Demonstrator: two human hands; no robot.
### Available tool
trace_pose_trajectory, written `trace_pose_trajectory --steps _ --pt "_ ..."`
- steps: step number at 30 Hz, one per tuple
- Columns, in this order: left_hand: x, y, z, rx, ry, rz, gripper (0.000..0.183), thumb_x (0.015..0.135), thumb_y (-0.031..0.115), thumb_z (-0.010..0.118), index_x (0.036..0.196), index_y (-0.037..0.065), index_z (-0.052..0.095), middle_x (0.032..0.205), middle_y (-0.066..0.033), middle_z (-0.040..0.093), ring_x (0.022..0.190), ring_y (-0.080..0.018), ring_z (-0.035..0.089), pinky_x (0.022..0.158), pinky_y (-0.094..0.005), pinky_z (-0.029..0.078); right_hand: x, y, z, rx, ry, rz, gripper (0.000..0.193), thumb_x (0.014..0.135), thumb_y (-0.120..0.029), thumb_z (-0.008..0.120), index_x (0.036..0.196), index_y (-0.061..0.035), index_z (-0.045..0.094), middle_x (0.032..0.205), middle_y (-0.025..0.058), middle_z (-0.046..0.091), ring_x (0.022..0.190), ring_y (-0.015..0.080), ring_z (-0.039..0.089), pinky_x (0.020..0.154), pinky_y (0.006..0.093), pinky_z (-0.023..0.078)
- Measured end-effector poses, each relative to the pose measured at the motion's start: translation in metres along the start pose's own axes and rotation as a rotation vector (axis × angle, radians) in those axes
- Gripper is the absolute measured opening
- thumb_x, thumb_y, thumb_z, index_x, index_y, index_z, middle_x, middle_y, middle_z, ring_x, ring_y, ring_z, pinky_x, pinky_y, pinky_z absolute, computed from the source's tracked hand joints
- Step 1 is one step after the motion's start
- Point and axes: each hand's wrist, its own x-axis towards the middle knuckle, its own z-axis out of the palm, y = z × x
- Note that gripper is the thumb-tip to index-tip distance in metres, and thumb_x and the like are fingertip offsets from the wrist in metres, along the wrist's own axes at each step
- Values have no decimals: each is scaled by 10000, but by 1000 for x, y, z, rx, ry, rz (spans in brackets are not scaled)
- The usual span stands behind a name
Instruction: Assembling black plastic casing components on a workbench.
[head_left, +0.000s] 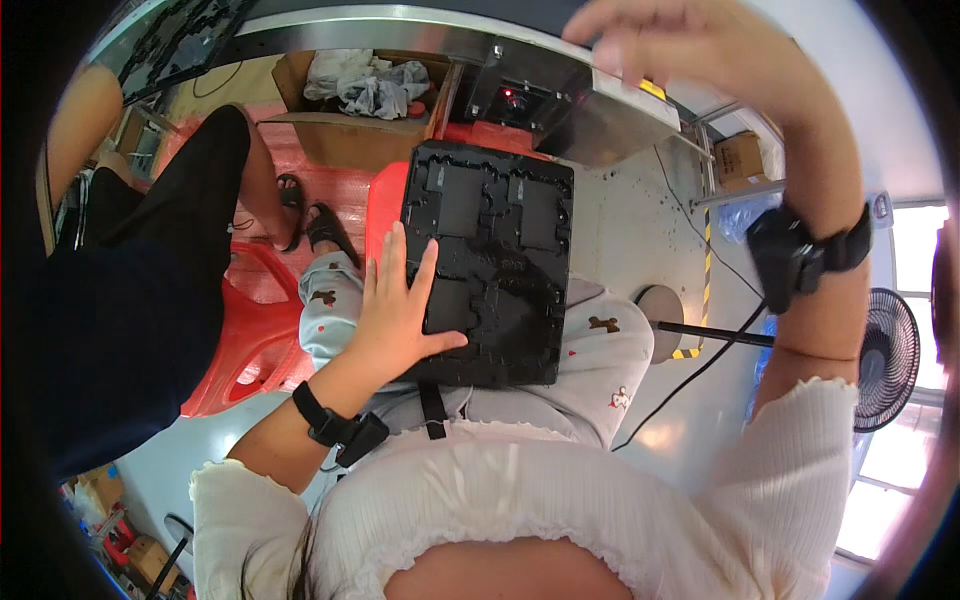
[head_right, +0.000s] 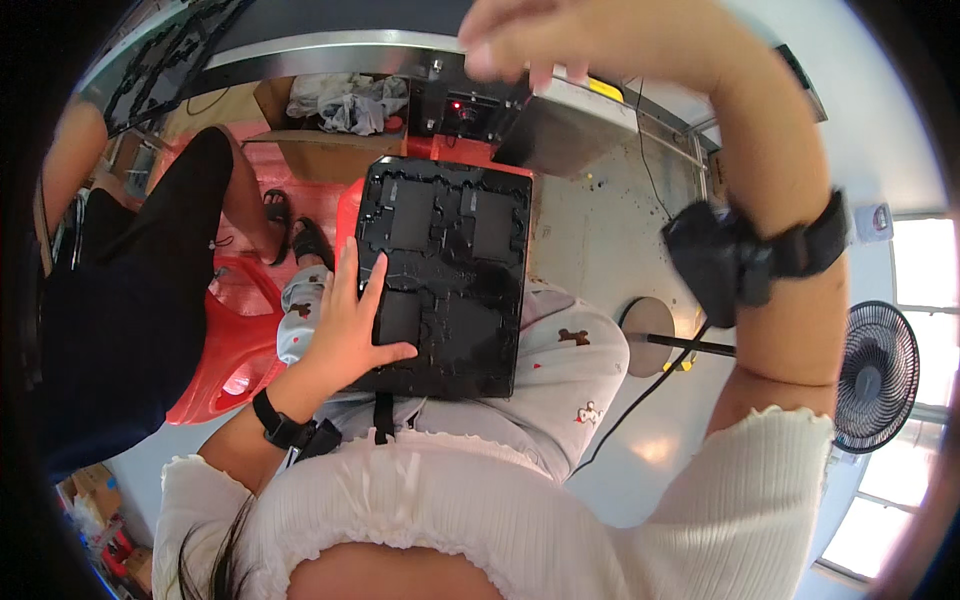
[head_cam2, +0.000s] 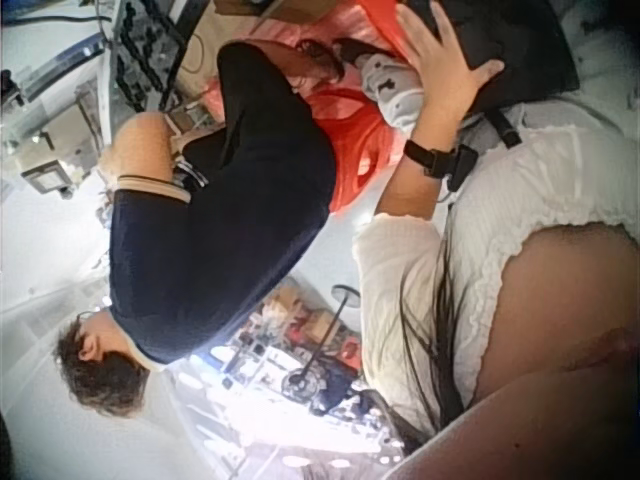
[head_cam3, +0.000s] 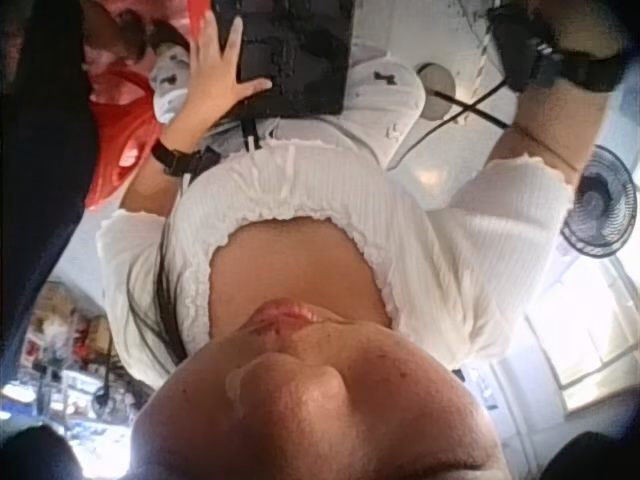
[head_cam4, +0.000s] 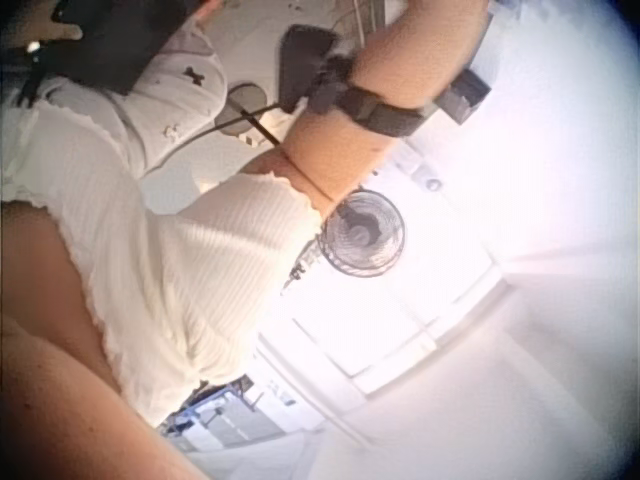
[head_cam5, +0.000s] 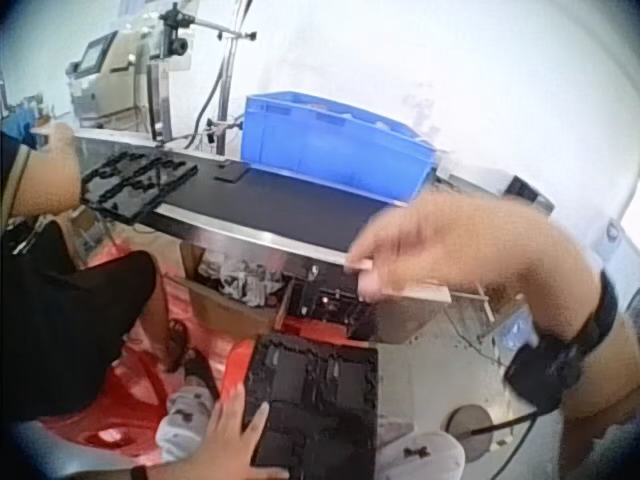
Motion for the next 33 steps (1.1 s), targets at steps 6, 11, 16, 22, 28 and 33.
trace_pose_trajectory --steps 6,11,16,22,28,33 --pt "4 -8 -4 -243 33 92 1066 647 436 761 1430 89 126 1417 -354 -27 1310 -522 78 1057 -533 167 134 49 -52 -533 458 -107 491 779 -292 613 1163 6 538 1124 219 543 1042 331 524 924 400 418" --pt "8 -15 -3 -306 37 149 995 722 423 698 1439 106 86 1394 -378 0 1280 -563 97 1035 -574 184 246 85 -5 -433 379 16 810 689 -412 669 1329 -13 373 1375 257 312 1278 369 310 1057 393 286" --pt "10 -22 1 -322 -48 168 894 791 365 637 1423 56 86 1380 -396 -78 1279 -581 25 1031 -602 142 294 75 -14 -263 217 122 716 675 -407 689 1237 -11 490 1300 228 432 1176 343 446 991 403 352" --pt "10 -21 0 -331 -13 162 865 795 348 635 1414 36 118 1383 -398 -57 1283 -575 24 1038 -592 131 245 66 -21 -552 206 284 570 649 -344 751 1081 2 613 1093 201 602 1029 343 558 872 366 436" --pt "6 -18 -4 -283 11 139 843 772 281 667 1400 8 176 1435 -326 28 1336 -465 84 1073 -498 152 102 71 42 -482 511 -116 541 768 -355 653 1134 5 485 1031 169 493 942 236 511 793 339 412" --pt "51 -44 -41 -473 304 -219 587 901 271 517 1351 -38 299 1395 -245 289 1310 -330 279 1072 -389 227 -40 57 145 347 156 141 215 838 -168 604 964 -1 552 707 136 553 590 194 592 570 316 454"
